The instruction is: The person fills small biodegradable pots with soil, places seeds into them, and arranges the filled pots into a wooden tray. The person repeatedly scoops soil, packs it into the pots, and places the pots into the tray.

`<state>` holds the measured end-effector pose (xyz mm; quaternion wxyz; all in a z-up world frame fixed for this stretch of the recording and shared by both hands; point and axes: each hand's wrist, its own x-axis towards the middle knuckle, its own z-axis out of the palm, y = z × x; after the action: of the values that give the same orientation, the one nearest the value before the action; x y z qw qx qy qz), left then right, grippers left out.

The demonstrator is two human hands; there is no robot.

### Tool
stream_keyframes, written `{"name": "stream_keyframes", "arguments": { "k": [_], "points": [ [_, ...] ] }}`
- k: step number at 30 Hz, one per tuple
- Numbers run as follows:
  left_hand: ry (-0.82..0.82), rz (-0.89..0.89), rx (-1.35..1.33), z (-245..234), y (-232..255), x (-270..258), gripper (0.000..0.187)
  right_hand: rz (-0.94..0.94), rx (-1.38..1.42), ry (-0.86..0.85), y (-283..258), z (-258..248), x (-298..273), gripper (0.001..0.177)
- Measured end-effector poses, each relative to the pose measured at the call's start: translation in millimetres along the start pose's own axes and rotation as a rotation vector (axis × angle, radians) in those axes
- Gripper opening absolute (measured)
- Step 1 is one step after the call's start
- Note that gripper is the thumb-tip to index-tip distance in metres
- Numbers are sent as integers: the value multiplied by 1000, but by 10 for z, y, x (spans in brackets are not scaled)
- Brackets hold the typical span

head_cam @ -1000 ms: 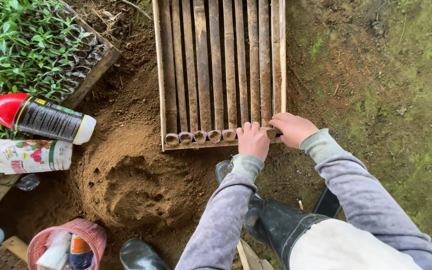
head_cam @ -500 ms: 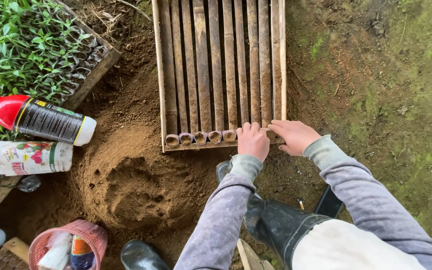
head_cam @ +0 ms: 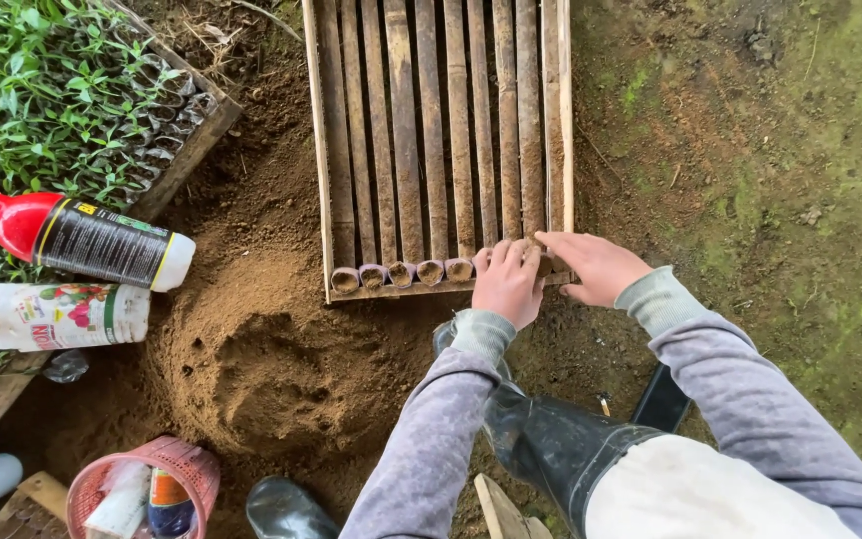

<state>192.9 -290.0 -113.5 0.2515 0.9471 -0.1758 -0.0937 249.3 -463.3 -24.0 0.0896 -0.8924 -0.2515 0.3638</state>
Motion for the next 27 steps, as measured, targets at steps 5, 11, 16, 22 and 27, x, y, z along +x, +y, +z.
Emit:
{"name": "stream_keyframes", "arguments": {
  "k": [5, 11, 16, 22, 27],
  "points": [
    [-146, 20, 34, -23, 28, 18, 65, -73, -41, 232, 241, 227, -115, 86],
    [-212, 3, 48, -193, 35, -73, 74, -65, -186, 334, 422, 636, -18, 91],
    [-144, -58, -30, -472, -6, -363, 77, 26, -77, 266, 453, 722, 26, 84],
    [232, -99, 26, -590, -419, -1106, 73, 88, 74, 271, -56, -131, -342, 89],
    [-109, -284, 196, -1038, -876, -1871, 70, 132, 118, 110, -807, -1197, -850, 89]
  ]
}}
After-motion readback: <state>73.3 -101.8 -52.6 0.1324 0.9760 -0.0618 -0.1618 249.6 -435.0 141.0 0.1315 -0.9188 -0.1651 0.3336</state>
